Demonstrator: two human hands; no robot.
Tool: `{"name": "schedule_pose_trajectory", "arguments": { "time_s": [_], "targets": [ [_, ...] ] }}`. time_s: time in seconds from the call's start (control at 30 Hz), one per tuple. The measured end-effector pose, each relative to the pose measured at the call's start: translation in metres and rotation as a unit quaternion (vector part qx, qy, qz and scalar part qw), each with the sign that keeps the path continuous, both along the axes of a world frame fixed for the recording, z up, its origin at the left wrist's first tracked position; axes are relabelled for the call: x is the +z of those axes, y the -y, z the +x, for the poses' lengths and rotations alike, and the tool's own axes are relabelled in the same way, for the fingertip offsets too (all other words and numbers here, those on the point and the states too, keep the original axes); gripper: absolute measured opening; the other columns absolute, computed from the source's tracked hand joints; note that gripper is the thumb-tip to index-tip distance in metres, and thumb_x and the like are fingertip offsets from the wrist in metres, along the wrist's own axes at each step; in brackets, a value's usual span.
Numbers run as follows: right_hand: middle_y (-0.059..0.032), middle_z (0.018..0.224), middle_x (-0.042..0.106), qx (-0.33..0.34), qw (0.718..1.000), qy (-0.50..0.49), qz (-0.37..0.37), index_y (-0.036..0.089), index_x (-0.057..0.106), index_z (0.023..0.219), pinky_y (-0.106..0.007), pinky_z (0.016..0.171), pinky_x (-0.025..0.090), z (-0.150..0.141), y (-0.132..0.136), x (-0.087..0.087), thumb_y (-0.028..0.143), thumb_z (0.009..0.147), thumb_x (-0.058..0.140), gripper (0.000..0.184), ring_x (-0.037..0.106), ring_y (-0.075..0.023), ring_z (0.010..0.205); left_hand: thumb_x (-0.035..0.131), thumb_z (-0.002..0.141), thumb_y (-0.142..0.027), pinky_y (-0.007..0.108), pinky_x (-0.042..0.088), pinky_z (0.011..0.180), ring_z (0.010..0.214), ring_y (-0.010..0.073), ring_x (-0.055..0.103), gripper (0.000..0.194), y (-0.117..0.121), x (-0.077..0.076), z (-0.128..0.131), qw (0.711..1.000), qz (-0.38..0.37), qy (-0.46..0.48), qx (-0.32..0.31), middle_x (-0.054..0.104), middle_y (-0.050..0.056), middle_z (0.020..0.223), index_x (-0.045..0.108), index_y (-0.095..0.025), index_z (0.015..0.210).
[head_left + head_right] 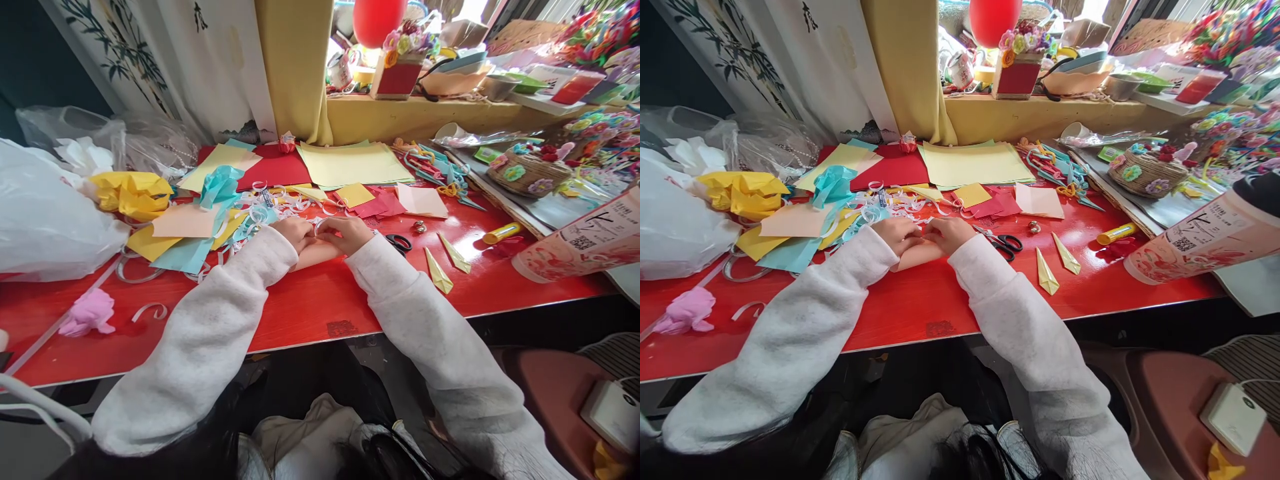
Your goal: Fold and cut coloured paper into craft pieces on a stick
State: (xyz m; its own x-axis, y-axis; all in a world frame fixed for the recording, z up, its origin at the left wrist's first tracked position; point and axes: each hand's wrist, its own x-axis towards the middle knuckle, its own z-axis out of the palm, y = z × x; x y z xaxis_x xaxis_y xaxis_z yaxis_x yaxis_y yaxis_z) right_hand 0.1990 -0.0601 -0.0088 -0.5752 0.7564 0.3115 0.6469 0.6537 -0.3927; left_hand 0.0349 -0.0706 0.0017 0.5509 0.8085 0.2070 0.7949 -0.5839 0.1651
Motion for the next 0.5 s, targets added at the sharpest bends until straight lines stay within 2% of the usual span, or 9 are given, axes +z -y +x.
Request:
{"name": "schedule_pose_trajectory", "arguments": {
  "time_s": [0.1,0.27,0.5],
  "targets": [
    [-0.0032,0.077,0.062,0.005,1.0,0.003,0.001,0.015,0.058,0.075,-0.021,0.063,0.039,0.0003,0.0007,0.0005,0.018,0.073,0.048,0.011,0.054,-0.0106,0.066,0.049,0.072,-0.026,0.025,0.041,0.065,0.074,0.0155,0.054,0.015,0.0003,0.0009,0.0005,1.0,0.012,0.002,0.008,0.06,0.004,0.076,0.059,-0.015,0.073],
    [-0.0035,0.076,0.061,0.012,1.0,-0.002,-0.004,0.014,0.058,0.077,-0.021,0.063,0.039,0.0009,0.0011,0.0011,0.017,0.071,0.05,0.01,0.054,-0.0108,0.066,0.046,0.075,-0.024,0.027,0.041,0.074,0.08,0.0164,0.054,0.019,-0.0018,0.0027,-0.001,1.0,-0.01,-0.02,-0.017,0.062,0.006,0.08,0.062,-0.015,0.077],
    [-0.0041,0.077,0.061,0.021,1.0,0.014,0.001,0.015,0.059,0.076,-0.021,0.065,0.039,0.0005,0.0004,0.0011,0.019,0.073,0.047,0.013,0.053,-0.0108,0.067,0.051,0.07,-0.022,0.026,0.041,0.067,0.075,0.0153,0.053,0.011,-0.0006,0.0018,-0.0005,1.0,0.018,0.005,-0.011,0.06,0.004,0.074,0.059,-0.015,0.071]
  ]
}}
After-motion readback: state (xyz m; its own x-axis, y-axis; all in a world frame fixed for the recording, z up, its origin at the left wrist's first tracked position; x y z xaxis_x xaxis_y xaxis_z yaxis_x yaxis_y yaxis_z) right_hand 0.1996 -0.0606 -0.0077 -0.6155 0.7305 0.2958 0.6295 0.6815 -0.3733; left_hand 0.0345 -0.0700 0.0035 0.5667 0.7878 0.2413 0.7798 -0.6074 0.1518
